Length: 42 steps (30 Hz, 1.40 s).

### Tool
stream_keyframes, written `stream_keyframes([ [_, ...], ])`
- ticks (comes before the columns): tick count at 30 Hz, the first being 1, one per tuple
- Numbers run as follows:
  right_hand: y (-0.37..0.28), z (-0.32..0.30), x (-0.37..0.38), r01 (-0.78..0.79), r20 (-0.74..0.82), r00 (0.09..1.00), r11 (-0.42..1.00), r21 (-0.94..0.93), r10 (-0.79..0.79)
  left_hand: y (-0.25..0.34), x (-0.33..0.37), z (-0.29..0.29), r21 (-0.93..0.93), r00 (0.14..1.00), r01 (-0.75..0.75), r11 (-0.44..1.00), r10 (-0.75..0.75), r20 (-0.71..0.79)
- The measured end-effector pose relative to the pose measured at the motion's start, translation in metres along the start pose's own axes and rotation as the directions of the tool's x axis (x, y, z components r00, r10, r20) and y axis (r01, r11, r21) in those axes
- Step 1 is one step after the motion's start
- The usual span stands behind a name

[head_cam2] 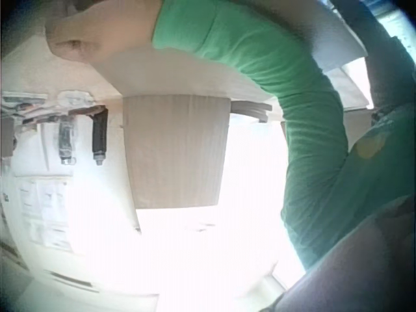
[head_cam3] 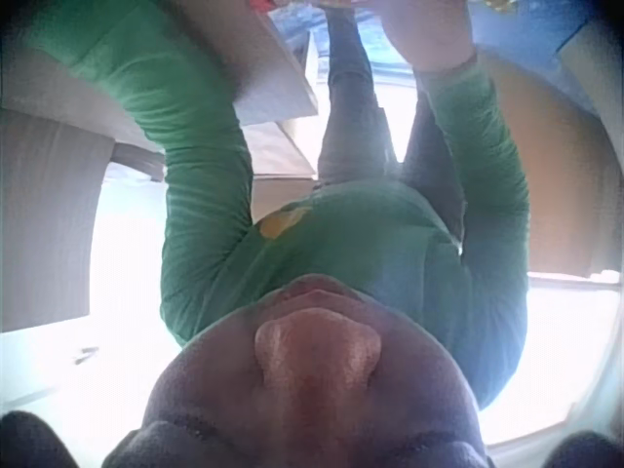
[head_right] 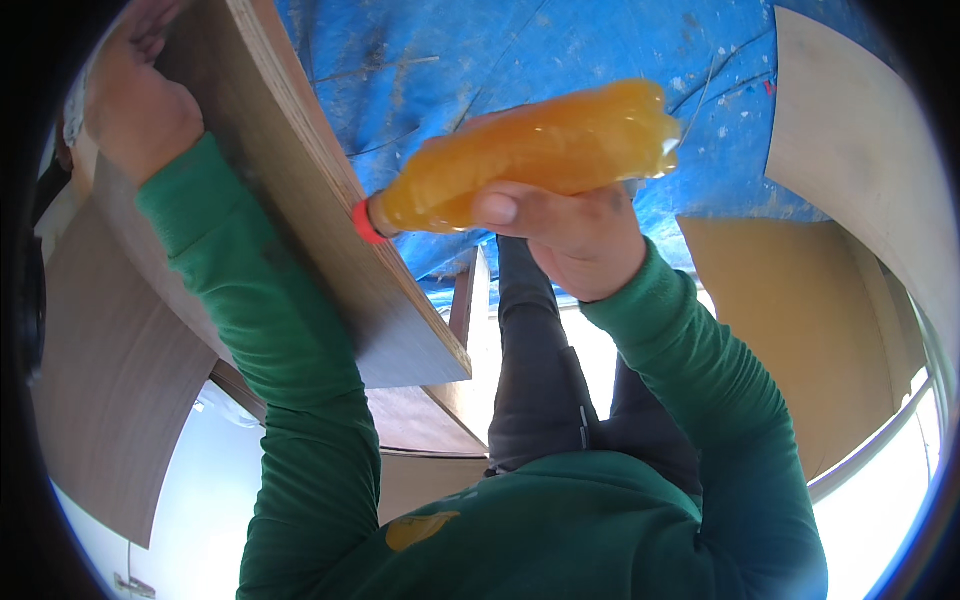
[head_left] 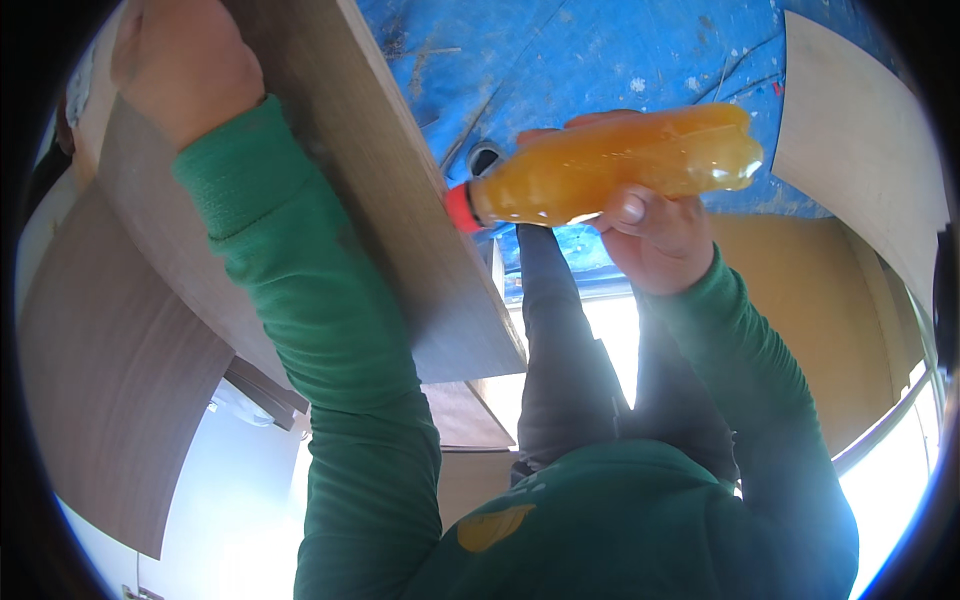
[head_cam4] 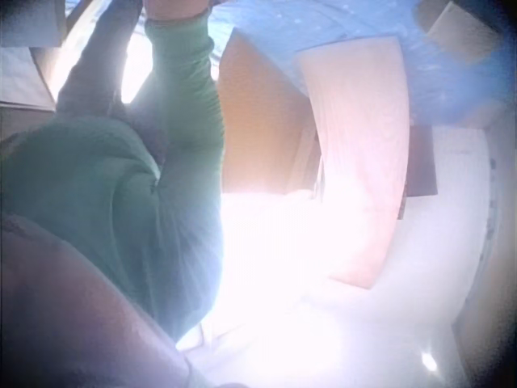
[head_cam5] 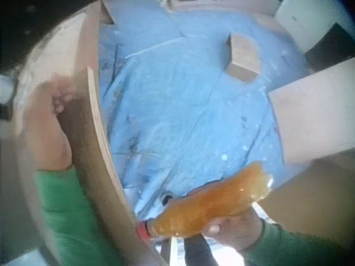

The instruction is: The person applies glue from a bottle to the edges of wooden boards. They handle multiple boards, applying glue to each edge before setting them aside.

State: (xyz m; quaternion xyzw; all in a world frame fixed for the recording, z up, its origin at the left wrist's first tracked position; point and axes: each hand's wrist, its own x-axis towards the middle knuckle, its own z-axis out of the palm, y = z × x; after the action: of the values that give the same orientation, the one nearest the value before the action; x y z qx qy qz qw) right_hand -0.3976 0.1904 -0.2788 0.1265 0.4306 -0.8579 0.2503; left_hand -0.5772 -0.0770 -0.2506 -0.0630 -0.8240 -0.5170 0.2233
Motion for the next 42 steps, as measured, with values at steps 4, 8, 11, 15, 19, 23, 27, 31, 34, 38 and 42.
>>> stream_keyframes([
  [4,0.015,0.002,-0.025,-0.045,-0.135,0.989,0.998,0.047,0.051,0.007,-0.001,-0.001,0.019,0.996,-0.063,0.998,0.062,0.061],
  [8,0.021,0.003,-0.062,-0.086,-0.079,0.992,0.99,0.112,0.095,0.018,-0.007,0.008,-0.063,1.0,0.013,0.998,-0.011,0.023],
  [11,0.026,-0.003,-0.079,-0.091,-0.023,0.996,0.994,-0.055,0.09,0.021,-0.005,0.007,-0.036,0.998,0.032,0.999,-0.03,0.052],
  [15,0.023,-0.002,-0.055,0.076,0.017,0.997,0.944,-0.32,-0.074,-0.02,0.007,-0.008,0.207,1.0,-0.004,0.978,0.001,0.015],
  [19,0.023,0.007,-0.038,0.151,-0.005,0.988,0.958,-0.245,-0.157,-0.015,0.005,-0.003,0.22,1.0,0.006,0.975,-0.006,0.001],
  [23,0.02,0.008,-0.064,0.098,-0.043,0.994,0.991,-0.088,-0.102,-0.012,0.007,0.001,0.176,0.998,0.063,0.982,-0.059,-0.025],
  [27,0.015,0.008,-0.053,0.146,-0.044,0.986,0.962,-0.23,-0.16,-0.017,0.007,-0.004,0.241,0.999,-0.016,0.97,0.008,0.035],
  [31,0.003,0.012,-0.018,0.262,0.012,0.96,0.879,-0.398,-0.28,-0.012,0.002,-0.002,0.297,0.998,-0.056,0.953,0.045,0.043],
  [34,0.003,0.019,-0.014,0.173,-0.056,0.981,0.969,-0.175,-0.185,-0.013,0.001,-0.002,0.301,0.997,-0.072,0.951,0.058,0.055],
  [38,0.013,0.008,-0.056,0.161,0.008,0.986,0.942,-0.294,-0.166,-0.013,0.002,-0.004,0.312,0.997,-0.057,0.948,0.038,0.065],
  [42,0.016,0.002,-0.071,0.087,0.028,0.996,0.968,-0.234,-0.083,-0.018,0.004,-0.008,0.346,0.99,-0.121,0.93,0.086,0.114],
])
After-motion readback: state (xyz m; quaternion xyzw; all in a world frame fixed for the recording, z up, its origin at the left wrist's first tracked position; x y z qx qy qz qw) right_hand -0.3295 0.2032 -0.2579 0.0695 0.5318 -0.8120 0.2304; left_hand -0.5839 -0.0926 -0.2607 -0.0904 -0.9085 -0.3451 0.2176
